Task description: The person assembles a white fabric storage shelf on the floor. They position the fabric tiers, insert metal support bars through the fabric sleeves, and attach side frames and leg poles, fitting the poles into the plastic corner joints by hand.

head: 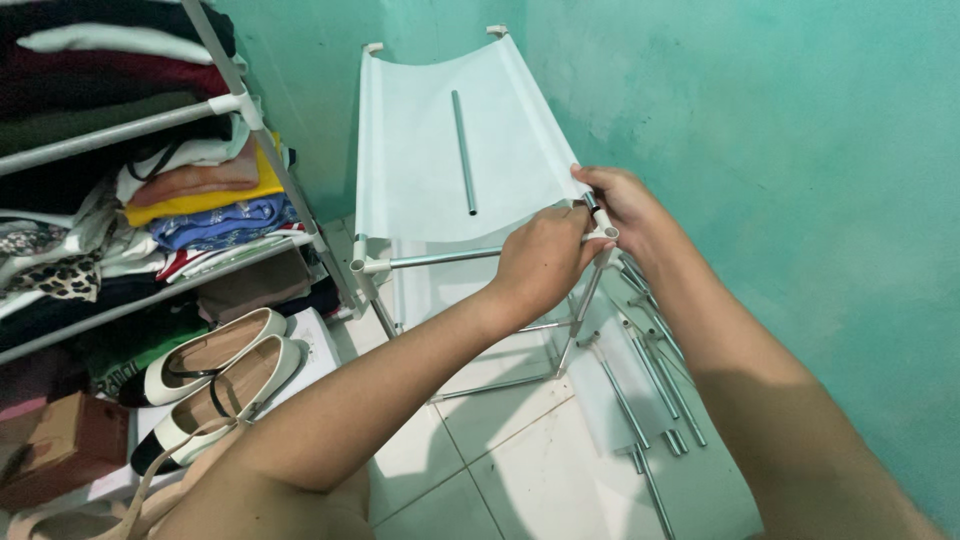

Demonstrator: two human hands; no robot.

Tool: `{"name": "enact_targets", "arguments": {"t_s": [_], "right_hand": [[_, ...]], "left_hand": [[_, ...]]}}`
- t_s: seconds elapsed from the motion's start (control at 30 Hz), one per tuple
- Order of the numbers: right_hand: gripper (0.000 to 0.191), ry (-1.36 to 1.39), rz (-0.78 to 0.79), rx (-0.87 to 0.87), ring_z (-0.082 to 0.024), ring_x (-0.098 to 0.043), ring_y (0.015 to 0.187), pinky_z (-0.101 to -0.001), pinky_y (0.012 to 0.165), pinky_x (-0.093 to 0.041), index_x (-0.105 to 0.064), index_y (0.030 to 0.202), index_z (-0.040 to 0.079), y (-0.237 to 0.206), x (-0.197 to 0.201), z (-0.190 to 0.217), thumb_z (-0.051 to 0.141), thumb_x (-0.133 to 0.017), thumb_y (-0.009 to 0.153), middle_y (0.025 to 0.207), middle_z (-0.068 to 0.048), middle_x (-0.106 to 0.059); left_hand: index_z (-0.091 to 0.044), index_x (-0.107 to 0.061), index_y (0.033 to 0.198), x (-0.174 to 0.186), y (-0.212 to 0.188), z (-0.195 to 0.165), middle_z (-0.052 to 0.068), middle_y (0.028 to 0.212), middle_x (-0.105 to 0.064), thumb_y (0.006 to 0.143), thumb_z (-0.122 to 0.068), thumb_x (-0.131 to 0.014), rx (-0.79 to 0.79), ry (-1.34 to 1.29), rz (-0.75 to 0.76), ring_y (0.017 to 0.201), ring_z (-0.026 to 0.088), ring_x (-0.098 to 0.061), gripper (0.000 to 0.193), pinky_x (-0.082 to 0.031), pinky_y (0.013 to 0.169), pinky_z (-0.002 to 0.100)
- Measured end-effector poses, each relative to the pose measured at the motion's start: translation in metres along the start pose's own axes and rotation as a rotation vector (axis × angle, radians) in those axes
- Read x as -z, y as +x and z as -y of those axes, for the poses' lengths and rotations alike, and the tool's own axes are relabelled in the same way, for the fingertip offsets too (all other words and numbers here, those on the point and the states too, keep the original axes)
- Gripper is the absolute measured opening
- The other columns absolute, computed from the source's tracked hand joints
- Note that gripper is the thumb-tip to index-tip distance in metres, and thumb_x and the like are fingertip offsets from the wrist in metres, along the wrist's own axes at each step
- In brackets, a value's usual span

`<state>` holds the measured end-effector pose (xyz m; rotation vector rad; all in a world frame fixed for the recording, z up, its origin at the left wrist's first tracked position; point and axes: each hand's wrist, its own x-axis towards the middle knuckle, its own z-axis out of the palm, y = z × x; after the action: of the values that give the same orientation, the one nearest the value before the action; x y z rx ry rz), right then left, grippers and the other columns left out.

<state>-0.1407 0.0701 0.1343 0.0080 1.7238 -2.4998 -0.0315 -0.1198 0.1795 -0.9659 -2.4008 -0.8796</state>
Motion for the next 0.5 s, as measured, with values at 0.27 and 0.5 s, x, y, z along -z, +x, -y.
{"name": "enact_targets", "arguments": {"t_s": [0.27,0.5], "right_hand": [[0.017,0.049,0.002,0.005,-0.018,-0.062,0.061,-0.0361,0.053,-0.052,-0.062,0.095,0.003,-0.002,0.012,-0.003,0.019,-0.066,0.099,0.079,-0.009,-0.062],[0.017,0.038,-0.018,-0.021,-0.017,-0.063,0.066,-0.0361,0.057,-0.054,-0.063,0.098,0.002,-0.003,0.012,-0.004,0.019,-0.066,0.099,0.083,-0.008,-0.064]], "left_hand": [[-0.004,-0.067,0.101,-0.002,0.001,-0.001,0.009,0.092,-0.071,0.089,-0.029,-0.074,-0.057,0.025,-0.031,0.087,0.031,-0.067,0.029,-0.054,0.071,0.046],[-0.005,-0.068,0.100,-0.007,0.001,0.000,0.009,0.091,-0.070,0.090,-0.031,-0.073,-0.057,0.036,-0.045,0.086,0.030,-0.067,0.029,-0.054,0.070,0.046]]}}
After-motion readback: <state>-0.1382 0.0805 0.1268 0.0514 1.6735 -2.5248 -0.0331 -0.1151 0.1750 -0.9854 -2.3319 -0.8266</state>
